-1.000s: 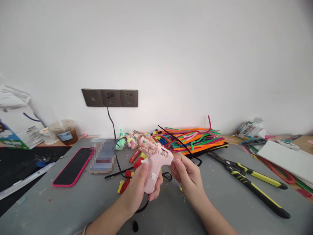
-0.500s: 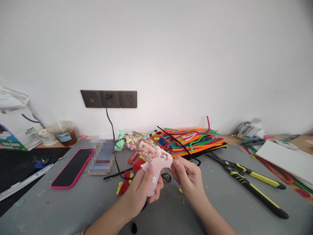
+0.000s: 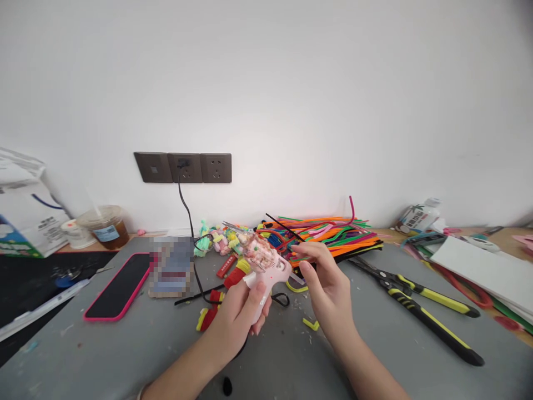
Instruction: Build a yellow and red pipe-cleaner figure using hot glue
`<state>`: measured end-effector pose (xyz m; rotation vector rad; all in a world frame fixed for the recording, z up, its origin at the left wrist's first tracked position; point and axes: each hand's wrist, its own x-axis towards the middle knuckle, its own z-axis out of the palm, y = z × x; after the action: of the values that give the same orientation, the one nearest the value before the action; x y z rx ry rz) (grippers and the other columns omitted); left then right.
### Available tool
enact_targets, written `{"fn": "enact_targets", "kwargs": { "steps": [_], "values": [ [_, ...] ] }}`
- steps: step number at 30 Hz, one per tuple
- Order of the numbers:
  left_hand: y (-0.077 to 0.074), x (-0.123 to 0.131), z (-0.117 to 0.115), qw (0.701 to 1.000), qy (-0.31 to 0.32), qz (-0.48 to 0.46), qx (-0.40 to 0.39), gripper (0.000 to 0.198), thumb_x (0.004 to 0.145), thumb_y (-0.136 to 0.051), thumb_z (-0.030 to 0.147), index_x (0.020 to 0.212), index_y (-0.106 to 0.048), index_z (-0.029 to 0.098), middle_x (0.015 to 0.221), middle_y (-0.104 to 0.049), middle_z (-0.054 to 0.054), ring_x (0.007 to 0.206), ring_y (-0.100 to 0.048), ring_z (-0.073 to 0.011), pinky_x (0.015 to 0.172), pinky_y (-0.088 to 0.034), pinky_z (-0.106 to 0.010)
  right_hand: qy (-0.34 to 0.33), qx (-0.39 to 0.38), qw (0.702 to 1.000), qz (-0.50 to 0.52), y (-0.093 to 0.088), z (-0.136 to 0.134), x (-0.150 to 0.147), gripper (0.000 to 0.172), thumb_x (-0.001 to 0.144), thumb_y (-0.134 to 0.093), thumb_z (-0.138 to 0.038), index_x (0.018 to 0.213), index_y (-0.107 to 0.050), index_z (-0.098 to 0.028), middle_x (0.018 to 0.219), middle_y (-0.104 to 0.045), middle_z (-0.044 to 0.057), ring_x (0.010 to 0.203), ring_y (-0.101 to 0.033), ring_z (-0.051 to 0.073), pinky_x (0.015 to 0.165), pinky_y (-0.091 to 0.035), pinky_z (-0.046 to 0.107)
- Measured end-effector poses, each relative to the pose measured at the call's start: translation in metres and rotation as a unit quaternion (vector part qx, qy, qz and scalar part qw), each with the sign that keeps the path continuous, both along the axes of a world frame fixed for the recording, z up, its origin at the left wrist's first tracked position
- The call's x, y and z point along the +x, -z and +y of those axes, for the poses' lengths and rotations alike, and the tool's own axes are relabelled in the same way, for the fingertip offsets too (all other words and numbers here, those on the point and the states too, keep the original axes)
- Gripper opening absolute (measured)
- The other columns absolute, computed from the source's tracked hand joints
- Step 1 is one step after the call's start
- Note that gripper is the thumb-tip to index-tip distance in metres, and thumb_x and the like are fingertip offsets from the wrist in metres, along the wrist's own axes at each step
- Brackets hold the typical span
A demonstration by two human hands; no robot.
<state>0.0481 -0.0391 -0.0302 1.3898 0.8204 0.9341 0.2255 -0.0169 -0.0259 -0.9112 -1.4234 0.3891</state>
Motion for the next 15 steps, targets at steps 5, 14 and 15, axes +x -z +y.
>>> {"fn": "enact_targets", "kwargs": {
  "steps": [5, 14, 15],
  "values": [
    [0.0028, 0.0021, -0.0021, 0.996, 0.033, 0.081, 0.013, 0.047, 0.1, -0.037, 0.059, 0.078, -0.047, 0.019, 0.067, -0.047, 0.004, 0.047, -0.04, -0.0071, 0.048, -0.031, -0.023, -0.031, -0.004, 0.999, 0.016, 0.0, -0.0004, 0.0, 0.014, 0.091, -0.069, -0.032, 0.102, -0.077, -0.029, 0.107, -0.065, 0.009, 0.104, -0.061, 0.027, 0.09, -0.05, 0.042],
    [-0.0016, 0.0, -0.0018, 0.989, 0.04, 0.139, 0.027, 0.048, 0.1, -0.034, 0.06, 0.078, -0.047, 0.019, 0.065, -0.045, 0.005, 0.049, -0.043, -0.0087, 0.052, -0.033, -0.025, -0.101, -0.071, 0.988, 0.088, 0.0008, 0.0062, 0.0023, 0.008, 0.084, -0.077, -0.036, 0.084, -0.079, -0.028, 0.103, -0.068, 0.008, 0.103, -0.061, 0.026, 0.094, -0.048, 0.042],
    [-0.0012, 0.0, -0.0015, 0.989, 0.04, 0.14, 0.03, 0.048, 0.1, -0.034, 0.06, 0.078, -0.047, 0.019, 0.065, -0.046, 0.004, 0.049, -0.043, -0.0088, 0.053, -0.033, -0.025, -0.106, -0.076, 0.987, 0.094, 0.0004, 0.0063, 0.0024, 0.008, 0.083, -0.078, -0.036, 0.083, -0.078, -0.028, 0.103, -0.068, 0.008, 0.103, -0.062, 0.026, 0.094, -0.048, 0.042]
  ]
}}
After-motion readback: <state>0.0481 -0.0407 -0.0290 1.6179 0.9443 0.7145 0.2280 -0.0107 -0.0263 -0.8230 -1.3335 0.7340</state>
